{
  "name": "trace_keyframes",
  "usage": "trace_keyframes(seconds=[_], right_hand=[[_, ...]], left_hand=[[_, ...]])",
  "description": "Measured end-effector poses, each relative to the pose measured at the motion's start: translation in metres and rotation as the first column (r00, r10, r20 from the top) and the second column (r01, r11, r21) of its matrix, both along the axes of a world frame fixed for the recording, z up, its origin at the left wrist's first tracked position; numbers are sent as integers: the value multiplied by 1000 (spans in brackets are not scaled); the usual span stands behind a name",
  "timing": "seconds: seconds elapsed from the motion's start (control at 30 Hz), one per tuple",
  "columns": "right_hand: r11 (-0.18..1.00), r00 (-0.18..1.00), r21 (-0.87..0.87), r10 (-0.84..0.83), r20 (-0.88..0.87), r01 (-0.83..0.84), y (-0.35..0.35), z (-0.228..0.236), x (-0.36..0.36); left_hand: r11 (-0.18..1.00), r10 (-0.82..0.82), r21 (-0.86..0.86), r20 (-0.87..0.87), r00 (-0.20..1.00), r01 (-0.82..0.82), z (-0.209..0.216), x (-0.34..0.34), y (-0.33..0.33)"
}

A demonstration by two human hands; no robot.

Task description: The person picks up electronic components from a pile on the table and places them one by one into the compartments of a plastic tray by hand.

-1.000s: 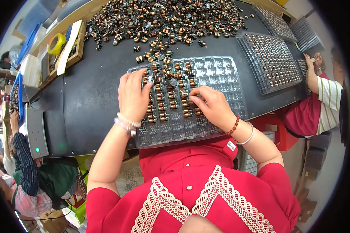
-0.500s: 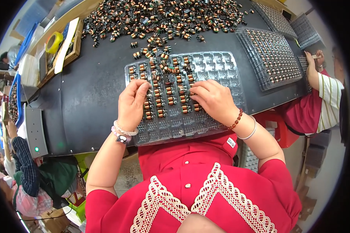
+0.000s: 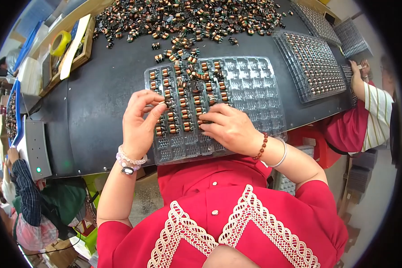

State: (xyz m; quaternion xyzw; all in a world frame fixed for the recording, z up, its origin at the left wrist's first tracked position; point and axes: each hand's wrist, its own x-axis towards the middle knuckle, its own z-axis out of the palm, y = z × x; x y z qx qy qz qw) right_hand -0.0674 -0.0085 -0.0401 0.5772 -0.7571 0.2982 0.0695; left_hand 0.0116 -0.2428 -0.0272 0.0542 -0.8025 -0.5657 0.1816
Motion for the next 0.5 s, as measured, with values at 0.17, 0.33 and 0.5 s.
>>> trace_keyframes(seconds=[0.17,0.33,0.5], right_hand=[[996,979,78,-31,-200,47,1,3,8],[984,971,160,-38,-236,78,0,2,15],[989,989,18,-145,-33,146,1,19,-15]], left_hand=[[969,-24,246,149,989,-13,0,8,-7],[962,-31,270,212,977,-28,1,16,-13],[900,-120,-379,260,958,215,11,45,-31]])
